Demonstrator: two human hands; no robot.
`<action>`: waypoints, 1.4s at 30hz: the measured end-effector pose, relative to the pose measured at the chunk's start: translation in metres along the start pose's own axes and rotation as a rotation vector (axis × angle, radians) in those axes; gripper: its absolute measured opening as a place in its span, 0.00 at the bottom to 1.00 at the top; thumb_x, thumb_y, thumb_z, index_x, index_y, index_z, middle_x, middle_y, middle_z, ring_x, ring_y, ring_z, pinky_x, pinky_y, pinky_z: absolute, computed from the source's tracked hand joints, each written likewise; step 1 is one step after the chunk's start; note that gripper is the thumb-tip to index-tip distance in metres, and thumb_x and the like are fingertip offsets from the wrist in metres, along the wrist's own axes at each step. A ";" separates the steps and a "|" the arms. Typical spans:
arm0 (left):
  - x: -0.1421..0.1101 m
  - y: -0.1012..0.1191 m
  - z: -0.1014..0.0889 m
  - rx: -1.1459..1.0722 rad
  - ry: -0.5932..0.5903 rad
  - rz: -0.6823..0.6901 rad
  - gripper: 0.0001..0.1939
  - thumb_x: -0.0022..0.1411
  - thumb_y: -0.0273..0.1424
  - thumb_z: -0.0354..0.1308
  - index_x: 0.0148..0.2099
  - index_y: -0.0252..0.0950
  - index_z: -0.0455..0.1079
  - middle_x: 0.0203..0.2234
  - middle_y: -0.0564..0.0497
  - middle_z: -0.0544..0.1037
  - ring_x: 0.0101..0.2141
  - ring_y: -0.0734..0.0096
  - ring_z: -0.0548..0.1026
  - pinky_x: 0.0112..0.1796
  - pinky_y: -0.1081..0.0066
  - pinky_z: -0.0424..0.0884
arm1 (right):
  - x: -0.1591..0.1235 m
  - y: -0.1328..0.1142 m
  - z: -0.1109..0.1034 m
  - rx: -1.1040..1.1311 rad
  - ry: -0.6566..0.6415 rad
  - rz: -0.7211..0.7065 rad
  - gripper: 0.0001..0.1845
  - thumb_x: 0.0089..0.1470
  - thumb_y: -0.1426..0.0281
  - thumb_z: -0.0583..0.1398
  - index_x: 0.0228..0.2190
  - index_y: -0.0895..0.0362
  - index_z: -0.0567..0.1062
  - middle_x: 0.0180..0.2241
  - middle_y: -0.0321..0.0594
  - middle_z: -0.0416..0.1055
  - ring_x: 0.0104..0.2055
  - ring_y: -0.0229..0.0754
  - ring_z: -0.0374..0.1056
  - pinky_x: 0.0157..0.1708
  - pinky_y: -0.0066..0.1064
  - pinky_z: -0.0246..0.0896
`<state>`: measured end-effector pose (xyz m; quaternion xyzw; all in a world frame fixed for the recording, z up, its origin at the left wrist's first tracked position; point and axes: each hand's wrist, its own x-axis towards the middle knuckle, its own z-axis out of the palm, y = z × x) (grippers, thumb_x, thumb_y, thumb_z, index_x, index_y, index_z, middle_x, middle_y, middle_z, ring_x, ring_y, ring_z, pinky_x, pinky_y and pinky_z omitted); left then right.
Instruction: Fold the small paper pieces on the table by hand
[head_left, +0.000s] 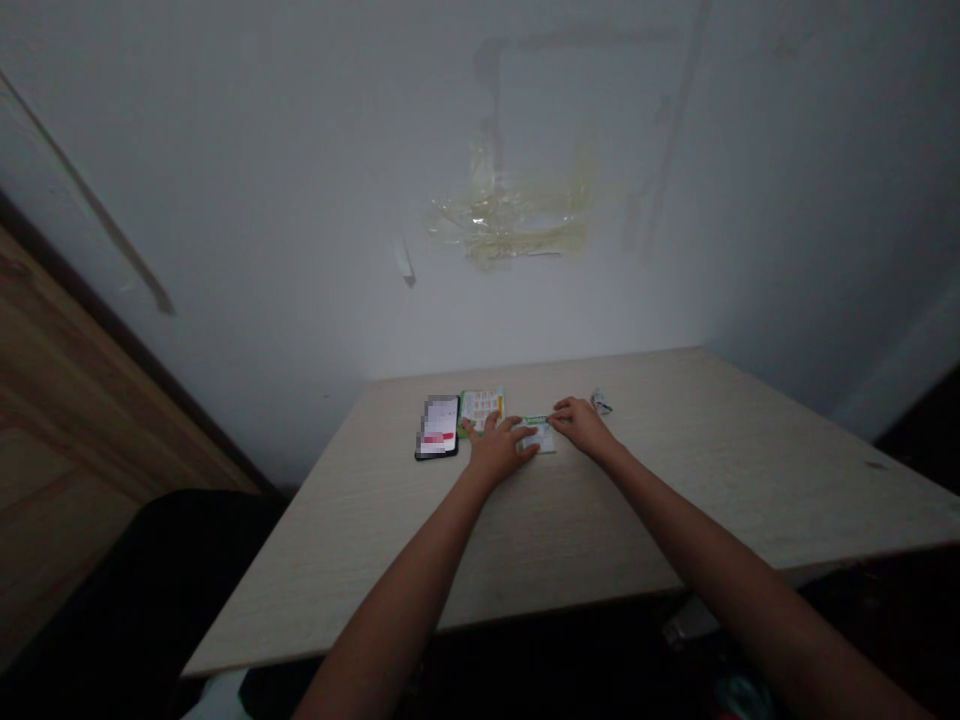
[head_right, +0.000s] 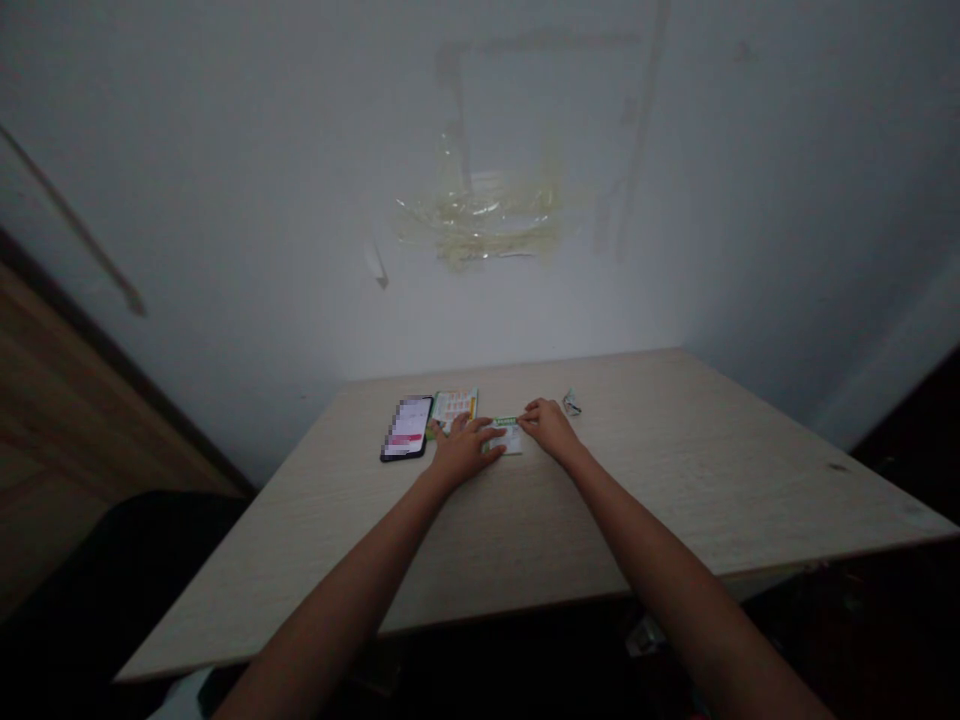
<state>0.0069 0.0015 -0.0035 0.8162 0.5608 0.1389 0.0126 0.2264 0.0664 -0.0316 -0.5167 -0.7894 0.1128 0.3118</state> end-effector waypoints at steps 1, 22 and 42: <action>0.000 0.000 0.000 0.000 0.000 -0.001 0.20 0.64 0.52 0.52 0.56 0.63 0.69 0.61 0.58 0.68 0.64 0.42 0.54 0.55 0.22 0.35 | 0.000 0.000 0.001 -0.005 0.007 0.002 0.12 0.58 0.65 0.61 0.39 0.56 0.83 0.46 0.48 0.74 0.49 0.48 0.68 0.54 0.40 0.60; -0.001 0.001 -0.002 0.011 0.010 -0.004 0.20 0.63 0.52 0.52 0.56 0.64 0.69 0.61 0.58 0.68 0.64 0.42 0.54 0.56 0.23 0.35 | -0.004 -0.005 0.004 -0.094 0.047 -0.017 0.15 0.59 0.65 0.59 0.44 0.53 0.81 0.47 0.46 0.74 0.49 0.50 0.65 0.55 0.42 0.57; -0.001 0.002 -0.002 0.010 -0.004 -0.022 0.20 0.63 0.53 0.52 0.56 0.64 0.69 0.61 0.58 0.67 0.64 0.41 0.53 0.56 0.23 0.33 | -0.002 0.007 0.004 0.014 -0.034 -0.011 0.15 0.51 0.65 0.65 0.42 0.52 0.82 0.51 0.47 0.72 0.54 0.51 0.66 0.59 0.44 0.55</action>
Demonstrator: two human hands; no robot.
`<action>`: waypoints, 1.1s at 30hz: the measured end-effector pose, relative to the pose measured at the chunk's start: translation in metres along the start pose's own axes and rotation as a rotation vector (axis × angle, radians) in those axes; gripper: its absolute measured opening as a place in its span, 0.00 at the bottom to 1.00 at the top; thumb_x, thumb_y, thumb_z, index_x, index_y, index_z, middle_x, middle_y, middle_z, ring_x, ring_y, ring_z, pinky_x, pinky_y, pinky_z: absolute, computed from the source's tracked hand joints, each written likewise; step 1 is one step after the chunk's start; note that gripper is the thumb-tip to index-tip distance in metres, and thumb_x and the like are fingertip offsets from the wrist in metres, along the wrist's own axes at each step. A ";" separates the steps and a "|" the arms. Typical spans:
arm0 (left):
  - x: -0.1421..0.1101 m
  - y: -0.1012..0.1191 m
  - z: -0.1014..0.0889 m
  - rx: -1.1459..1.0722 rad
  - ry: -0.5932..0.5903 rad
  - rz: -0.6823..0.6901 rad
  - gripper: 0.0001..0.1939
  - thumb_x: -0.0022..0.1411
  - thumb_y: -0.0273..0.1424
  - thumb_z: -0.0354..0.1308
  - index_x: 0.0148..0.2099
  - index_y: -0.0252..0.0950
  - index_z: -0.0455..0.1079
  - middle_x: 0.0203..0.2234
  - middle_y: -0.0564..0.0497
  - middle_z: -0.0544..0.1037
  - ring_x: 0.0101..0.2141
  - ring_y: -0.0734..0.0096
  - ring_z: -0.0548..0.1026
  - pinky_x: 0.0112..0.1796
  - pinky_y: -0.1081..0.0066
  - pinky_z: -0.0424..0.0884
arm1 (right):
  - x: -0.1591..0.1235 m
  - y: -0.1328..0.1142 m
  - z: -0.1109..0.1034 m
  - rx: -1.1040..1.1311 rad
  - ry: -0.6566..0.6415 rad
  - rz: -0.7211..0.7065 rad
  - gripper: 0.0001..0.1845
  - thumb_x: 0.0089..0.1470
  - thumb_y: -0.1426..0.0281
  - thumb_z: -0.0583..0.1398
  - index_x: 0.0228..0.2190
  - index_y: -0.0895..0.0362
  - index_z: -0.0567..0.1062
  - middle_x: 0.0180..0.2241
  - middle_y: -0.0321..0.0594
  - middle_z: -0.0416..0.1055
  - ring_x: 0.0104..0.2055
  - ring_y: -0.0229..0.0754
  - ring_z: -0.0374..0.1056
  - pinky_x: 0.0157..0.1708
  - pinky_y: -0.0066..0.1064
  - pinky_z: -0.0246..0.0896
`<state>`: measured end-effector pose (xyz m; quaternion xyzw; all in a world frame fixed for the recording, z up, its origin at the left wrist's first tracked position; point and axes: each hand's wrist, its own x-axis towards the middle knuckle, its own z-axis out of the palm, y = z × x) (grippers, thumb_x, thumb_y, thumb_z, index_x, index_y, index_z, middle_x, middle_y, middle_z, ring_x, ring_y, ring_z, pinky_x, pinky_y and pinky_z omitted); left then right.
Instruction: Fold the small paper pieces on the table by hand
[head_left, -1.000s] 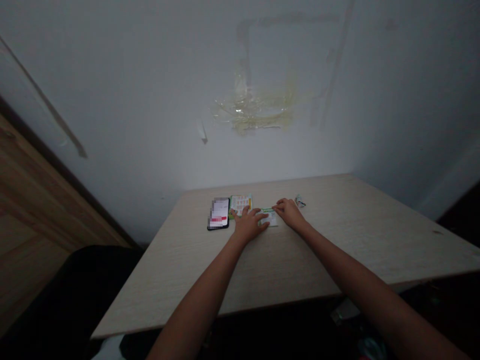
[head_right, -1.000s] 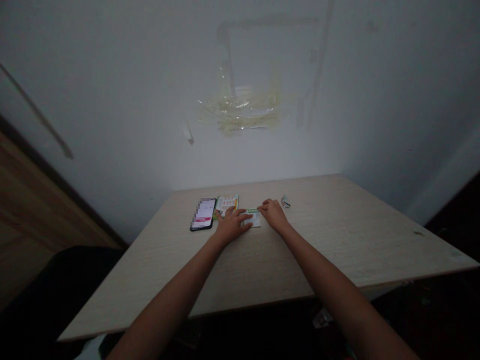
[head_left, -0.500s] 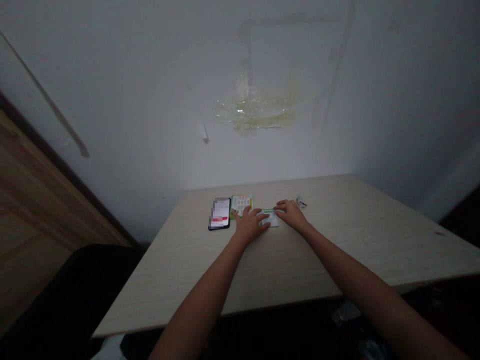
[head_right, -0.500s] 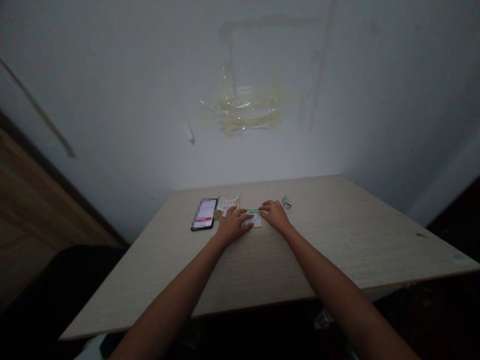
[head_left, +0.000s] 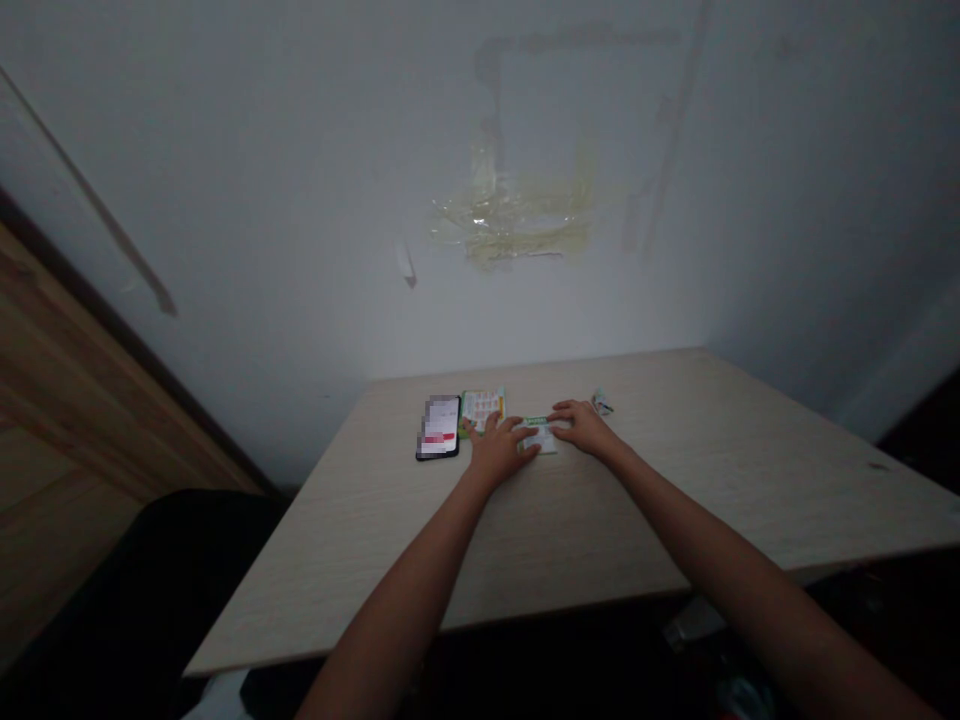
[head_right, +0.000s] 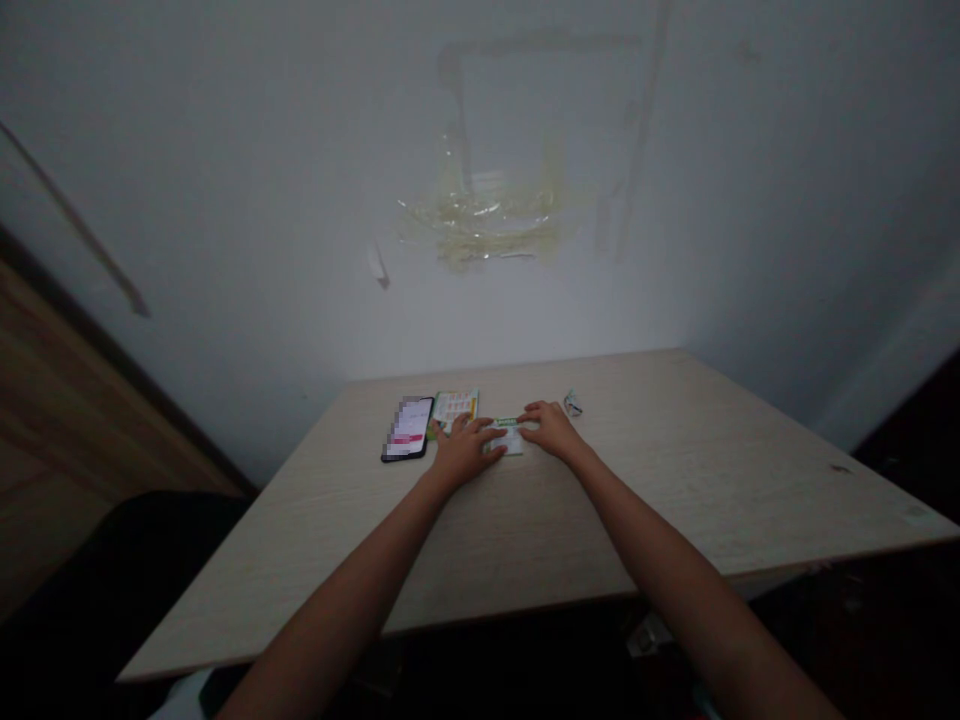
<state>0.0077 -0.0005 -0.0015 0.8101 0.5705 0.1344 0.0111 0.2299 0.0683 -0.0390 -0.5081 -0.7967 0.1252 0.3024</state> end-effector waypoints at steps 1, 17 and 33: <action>0.000 0.000 0.000 0.002 0.001 0.001 0.20 0.63 0.53 0.52 0.56 0.64 0.69 0.61 0.58 0.67 0.64 0.41 0.52 0.56 0.23 0.33 | 0.000 0.001 0.000 0.000 -0.003 0.003 0.15 0.51 0.64 0.65 0.42 0.52 0.82 0.52 0.47 0.72 0.55 0.51 0.66 0.59 0.45 0.54; 0.000 -0.002 0.002 0.001 0.014 0.018 0.20 0.63 0.52 0.52 0.56 0.63 0.69 0.61 0.58 0.67 0.64 0.41 0.53 0.54 0.21 0.32 | -0.011 0.000 -0.011 0.012 -0.100 -0.073 0.25 0.47 0.63 0.68 0.49 0.54 0.78 0.58 0.50 0.67 0.60 0.55 0.61 0.62 0.50 0.52; 0.000 -0.002 0.002 0.003 0.010 0.010 0.21 0.63 0.53 0.52 0.57 0.63 0.68 0.61 0.58 0.68 0.64 0.42 0.53 0.55 0.22 0.33 | -0.014 0.013 -0.011 0.053 -0.181 -0.110 0.35 0.42 0.58 0.70 0.53 0.51 0.75 0.61 0.49 0.62 0.63 0.55 0.57 0.63 0.50 0.49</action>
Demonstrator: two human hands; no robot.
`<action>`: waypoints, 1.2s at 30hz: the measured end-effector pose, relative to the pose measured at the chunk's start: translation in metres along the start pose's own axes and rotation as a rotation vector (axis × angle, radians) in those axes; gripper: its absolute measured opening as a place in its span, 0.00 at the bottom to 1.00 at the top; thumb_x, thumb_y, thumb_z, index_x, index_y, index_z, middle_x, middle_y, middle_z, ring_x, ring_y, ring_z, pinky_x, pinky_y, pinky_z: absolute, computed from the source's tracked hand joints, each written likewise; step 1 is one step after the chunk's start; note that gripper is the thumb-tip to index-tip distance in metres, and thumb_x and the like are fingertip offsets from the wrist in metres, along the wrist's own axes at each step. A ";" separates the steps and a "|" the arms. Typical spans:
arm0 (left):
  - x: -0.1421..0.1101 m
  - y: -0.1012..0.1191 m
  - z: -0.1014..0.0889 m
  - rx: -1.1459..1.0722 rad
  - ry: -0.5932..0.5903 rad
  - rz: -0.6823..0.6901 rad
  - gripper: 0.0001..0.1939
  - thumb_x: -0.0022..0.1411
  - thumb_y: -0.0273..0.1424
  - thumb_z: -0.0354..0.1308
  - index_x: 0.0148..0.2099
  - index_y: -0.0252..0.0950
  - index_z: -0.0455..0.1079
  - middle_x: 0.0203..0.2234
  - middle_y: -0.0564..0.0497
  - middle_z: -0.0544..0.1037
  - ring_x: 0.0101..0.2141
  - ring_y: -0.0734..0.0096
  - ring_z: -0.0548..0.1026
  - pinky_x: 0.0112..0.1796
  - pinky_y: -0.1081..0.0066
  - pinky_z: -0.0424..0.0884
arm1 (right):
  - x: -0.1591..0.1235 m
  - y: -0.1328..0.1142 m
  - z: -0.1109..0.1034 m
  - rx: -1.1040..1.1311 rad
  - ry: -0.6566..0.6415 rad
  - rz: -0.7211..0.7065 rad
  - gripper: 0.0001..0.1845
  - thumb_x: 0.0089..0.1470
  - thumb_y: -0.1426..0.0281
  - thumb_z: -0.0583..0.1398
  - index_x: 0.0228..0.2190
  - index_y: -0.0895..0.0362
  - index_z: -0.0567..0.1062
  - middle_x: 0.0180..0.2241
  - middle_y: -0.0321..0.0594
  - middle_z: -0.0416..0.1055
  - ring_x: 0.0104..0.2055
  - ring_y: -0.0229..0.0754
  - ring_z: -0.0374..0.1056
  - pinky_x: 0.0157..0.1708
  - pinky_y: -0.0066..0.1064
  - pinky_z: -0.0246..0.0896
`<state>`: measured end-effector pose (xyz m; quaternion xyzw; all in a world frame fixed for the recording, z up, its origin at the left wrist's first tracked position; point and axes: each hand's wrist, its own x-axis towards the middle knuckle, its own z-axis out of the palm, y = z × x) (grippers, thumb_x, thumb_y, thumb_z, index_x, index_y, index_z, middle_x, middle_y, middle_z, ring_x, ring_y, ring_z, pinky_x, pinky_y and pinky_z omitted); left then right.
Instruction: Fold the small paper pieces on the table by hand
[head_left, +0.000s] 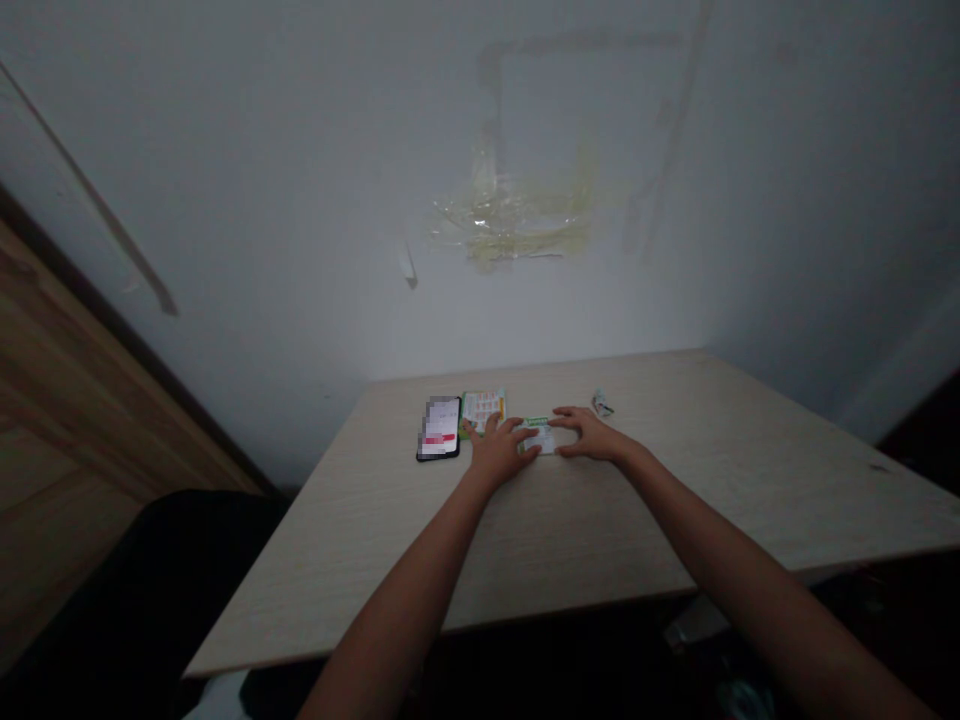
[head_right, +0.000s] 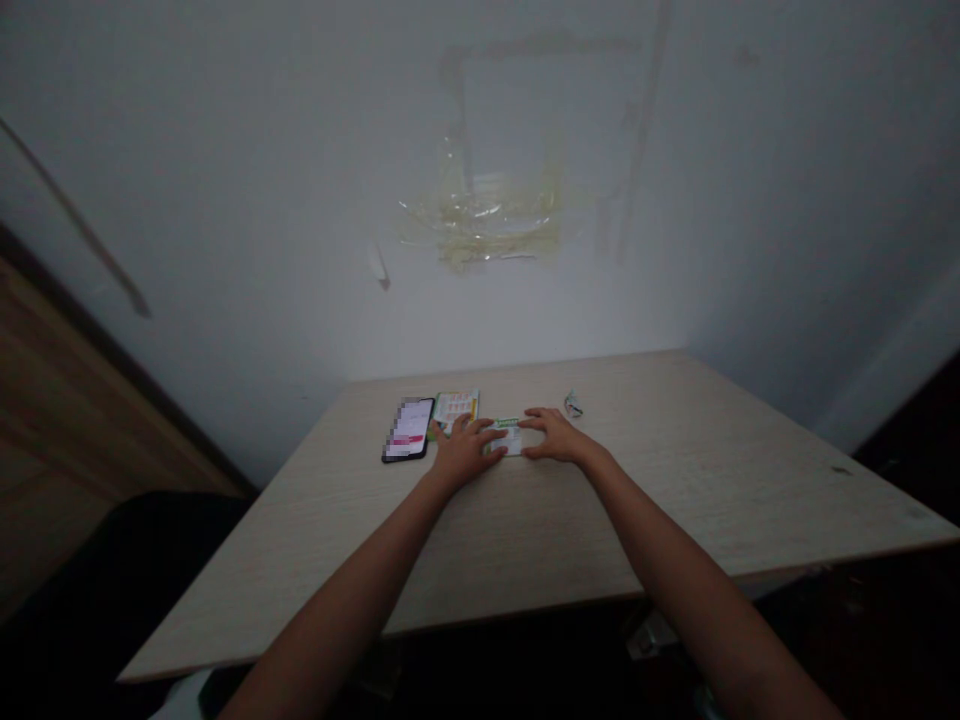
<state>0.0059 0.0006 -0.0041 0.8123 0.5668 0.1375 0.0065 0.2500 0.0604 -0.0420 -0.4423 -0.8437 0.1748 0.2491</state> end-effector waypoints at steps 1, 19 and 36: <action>0.000 0.000 0.000 -0.001 0.003 0.002 0.20 0.63 0.53 0.51 0.57 0.64 0.68 0.61 0.58 0.68 0.64 0.41 0.53 0.55 0.22 0.33 | 0.000 0.000 0.000 -0.004 -0.005 0.003 0.36 0.42 0.57 0.70 0.54 0.51 0.75 0.61 0.50 0.62 0.63 0.55 0.56 0.63 0.50 0.48; -0.002 0.003 0.000 0.012 0.036 0.008 0.20 0.64 0.52 0.51 0.57 0.64 0.68 0.60 0.58 0.69 0.64 0.43 0.53 0.55 0.23 0.30 | -0.004 -0.007 -0.004 0.210 0.109 -0.045 0.11 0.51 0.59 0.65 0.30 0.52 0.84 0.51 0.46 0.74 0.53 0.52 0.68 0.57 0.47 0.58; -0.002 0.003 -0.002 0.007 0.020 0.005 0.20 0.63 0.52 0.52 0.57 0.64 0.69 0.60 0.58 0.69 0.64 0.41 0.54 0.56 0.23 0.33 | 0.005 -0.015 -0.003 0.044 0.164 0.039 0.09 0.54 0.66 0.63 0.34 0.54 0.84 0.50 0.47 0.74 0.51 0.50 0.69 0.57 0.44 0.60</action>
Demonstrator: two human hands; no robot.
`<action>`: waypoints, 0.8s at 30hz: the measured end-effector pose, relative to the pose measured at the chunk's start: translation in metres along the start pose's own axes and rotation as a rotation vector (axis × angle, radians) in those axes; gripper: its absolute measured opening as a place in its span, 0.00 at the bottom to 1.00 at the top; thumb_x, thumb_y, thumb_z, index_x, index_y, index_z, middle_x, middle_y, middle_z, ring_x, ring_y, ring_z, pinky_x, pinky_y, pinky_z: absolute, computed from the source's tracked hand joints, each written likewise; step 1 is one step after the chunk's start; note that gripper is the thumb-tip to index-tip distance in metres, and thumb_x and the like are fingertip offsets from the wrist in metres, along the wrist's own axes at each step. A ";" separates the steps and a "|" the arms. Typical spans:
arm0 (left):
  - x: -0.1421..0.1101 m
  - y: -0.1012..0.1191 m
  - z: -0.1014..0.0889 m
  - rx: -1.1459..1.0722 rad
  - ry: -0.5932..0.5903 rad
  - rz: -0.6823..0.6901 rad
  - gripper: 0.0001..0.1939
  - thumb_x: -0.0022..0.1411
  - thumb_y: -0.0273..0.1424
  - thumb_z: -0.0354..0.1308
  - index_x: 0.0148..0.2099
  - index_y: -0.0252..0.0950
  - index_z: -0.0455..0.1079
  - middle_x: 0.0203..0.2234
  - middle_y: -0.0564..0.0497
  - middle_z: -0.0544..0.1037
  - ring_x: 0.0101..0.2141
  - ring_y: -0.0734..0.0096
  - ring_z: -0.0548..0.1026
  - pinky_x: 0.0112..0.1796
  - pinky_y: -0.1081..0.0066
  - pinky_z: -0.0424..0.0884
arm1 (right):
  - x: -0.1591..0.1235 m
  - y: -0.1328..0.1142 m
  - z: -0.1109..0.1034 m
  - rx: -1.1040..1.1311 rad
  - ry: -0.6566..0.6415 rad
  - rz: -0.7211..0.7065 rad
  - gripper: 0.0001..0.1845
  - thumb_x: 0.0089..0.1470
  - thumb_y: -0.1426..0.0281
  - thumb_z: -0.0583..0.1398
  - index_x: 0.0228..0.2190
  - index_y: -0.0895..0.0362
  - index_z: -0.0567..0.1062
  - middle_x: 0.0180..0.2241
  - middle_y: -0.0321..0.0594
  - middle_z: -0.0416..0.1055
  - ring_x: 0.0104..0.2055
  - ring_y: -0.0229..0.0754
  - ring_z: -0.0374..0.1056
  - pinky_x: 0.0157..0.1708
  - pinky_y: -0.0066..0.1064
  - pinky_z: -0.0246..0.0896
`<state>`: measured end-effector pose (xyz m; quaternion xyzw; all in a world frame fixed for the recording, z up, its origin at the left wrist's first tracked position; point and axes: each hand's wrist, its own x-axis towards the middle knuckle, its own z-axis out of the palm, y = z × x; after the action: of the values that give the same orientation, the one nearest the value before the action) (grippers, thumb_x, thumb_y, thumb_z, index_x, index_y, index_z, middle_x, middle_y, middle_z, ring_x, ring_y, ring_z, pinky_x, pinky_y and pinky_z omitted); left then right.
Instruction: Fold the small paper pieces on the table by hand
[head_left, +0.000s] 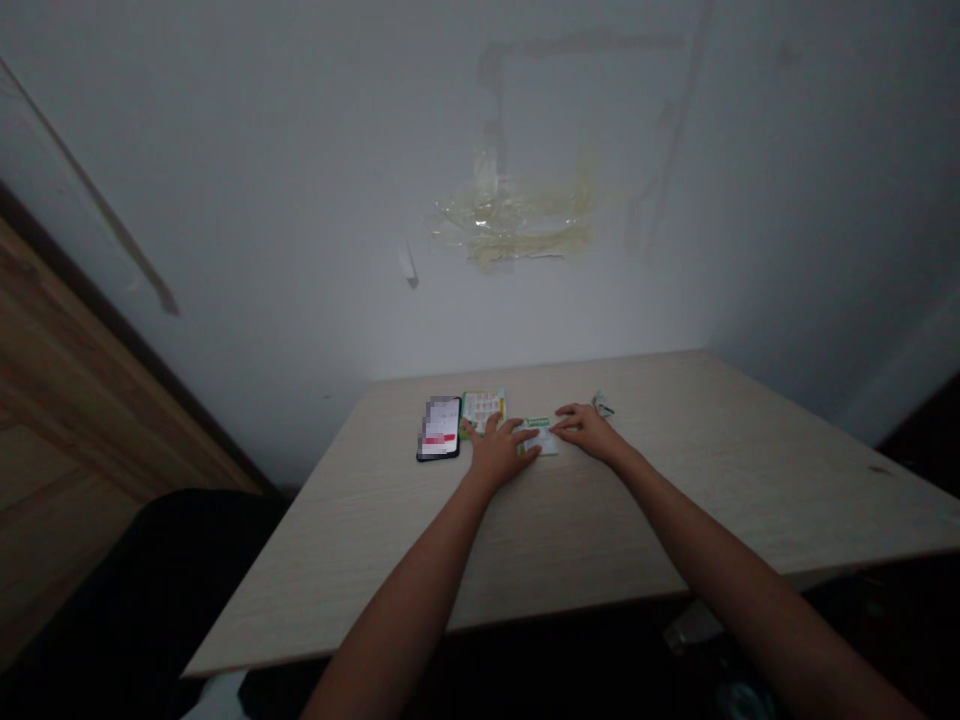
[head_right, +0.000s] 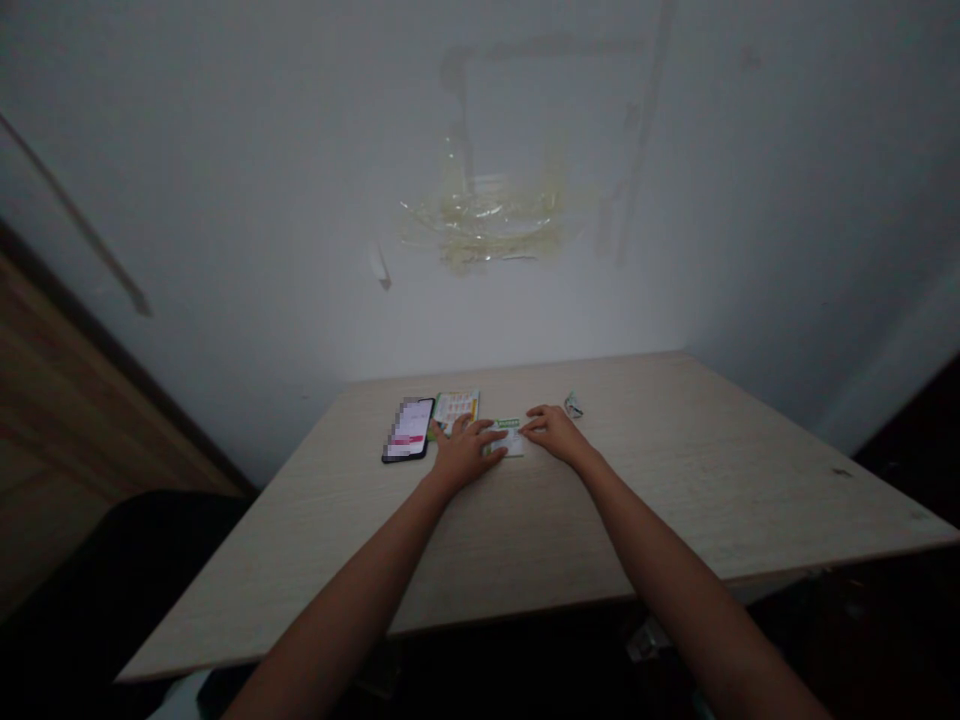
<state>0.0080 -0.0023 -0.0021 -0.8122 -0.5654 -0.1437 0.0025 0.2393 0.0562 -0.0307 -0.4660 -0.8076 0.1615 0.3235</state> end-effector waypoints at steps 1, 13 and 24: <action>0.000 0.000 0.000 0.004 -0.003 -0.003 0.20 0.63 0.53 0.51 0.57 0.64 0.69 0.61 0.58 0.69 0.64 0.42 0.54 0.56 0.24 0.33 | 0.001 0.000 0.001 -0.012 0.006 0.000 0.09 0.54 0.67 0.62 0.34 0.54 0.84 0.49 0.47 0.75 0.51 0.49 0.69 0.56 0.44 0.60; 0.000 0.000 0.000 -0.017 0.012 -0.007 0.19 0.63 0.52 0.52 0.56 0.63 0.70 0.60 0.58 0.69 0.63 0.43 0.54 0.56 0.24 0.31 | 0.010 -0.001 0.007 -0.105 0.061 0.053 0.11 0.56 0.65 0.61 0.37 0.54 0.83 0.45 0.46 0.75 0.48 0.48 0.69 0.54 0.42 0.60; -0.001 0.001 -0.001 -0.014 0.006 -0.006 0.19 0.64 0.52 0.52 0.56 0.63 0.70 0.60 0.58 0.69 0.63 0.43 0.54 0.56 0.24 0.32 | 0.010 -0.006 0.012 -0.201 0.093 0.065 0.14 0.60 0.64 0.58 0.41 0.52 0.82 0.45 0.46 0.74 0.48 0.49 0.65 0.54 0.42 0.57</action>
<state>0.0083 -0.0034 -0.0007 -0.8102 -0.5666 -0.1501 -0.0016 0.2232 0.0622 -0.0325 -0.5288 -0.7883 0.0683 0.3072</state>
